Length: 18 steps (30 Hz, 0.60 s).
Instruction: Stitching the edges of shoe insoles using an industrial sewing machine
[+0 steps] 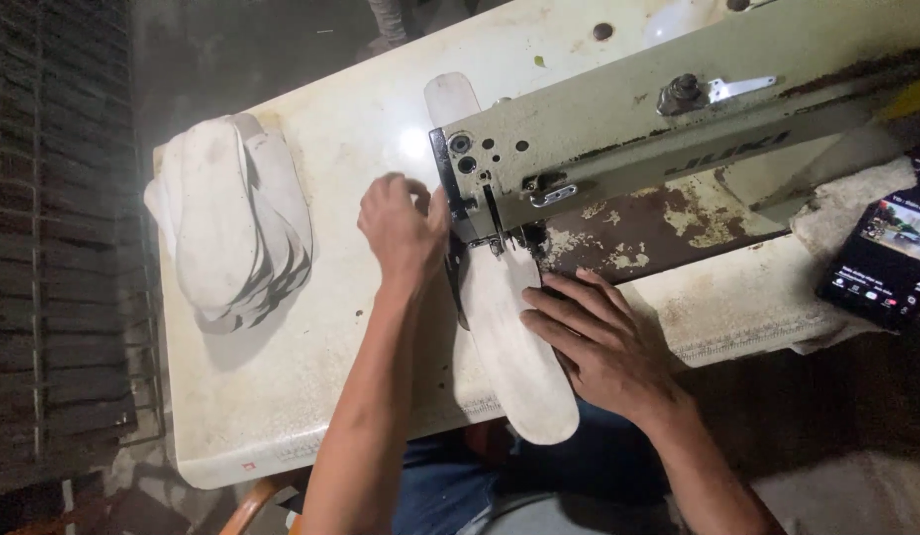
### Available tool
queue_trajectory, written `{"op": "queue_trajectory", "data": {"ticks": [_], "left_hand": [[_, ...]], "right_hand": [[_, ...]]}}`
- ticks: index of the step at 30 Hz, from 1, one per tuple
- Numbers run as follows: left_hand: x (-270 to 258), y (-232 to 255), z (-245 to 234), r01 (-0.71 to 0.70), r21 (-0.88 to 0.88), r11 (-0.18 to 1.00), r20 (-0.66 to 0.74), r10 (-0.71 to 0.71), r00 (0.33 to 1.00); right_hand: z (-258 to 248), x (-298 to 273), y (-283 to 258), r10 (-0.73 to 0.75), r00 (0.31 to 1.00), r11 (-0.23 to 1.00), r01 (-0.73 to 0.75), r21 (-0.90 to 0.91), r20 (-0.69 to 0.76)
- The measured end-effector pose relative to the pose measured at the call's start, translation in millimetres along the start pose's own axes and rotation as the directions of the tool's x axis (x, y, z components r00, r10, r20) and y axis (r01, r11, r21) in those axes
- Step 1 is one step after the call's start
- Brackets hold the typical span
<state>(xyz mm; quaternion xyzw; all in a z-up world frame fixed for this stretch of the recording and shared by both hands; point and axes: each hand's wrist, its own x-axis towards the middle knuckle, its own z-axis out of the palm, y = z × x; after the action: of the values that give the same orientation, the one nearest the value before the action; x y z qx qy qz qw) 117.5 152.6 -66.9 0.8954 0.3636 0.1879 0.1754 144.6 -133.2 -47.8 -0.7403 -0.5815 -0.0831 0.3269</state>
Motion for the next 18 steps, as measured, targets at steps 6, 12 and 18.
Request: {"op": "queue_trajectory", "data": {"ticks": [6, 12, 18], "left_hand": [[29, -15, 59, 0.088, -0.029, 0.996, -0.074, -0.090, 0.993], [17, 7, 29, 0.013, -0.181, 0.983, -0.140, -0.039, 0.989], [16, -14, -46, 0.087, -0.273, 0.958, -0.178, -0.140, 0.974]], "right_hand": [[-2, 3, -5, 0.021, 1.000, 1.000, -0.021, -0.017, -0.018], [-10, 7, -8, -0.062, 0.997, 0.997, 0.059, 0.055, 0.042], [-4, -4, 9, -0.171, 0.975, 0.983, 0.179, -0.042, 0.144]]}}
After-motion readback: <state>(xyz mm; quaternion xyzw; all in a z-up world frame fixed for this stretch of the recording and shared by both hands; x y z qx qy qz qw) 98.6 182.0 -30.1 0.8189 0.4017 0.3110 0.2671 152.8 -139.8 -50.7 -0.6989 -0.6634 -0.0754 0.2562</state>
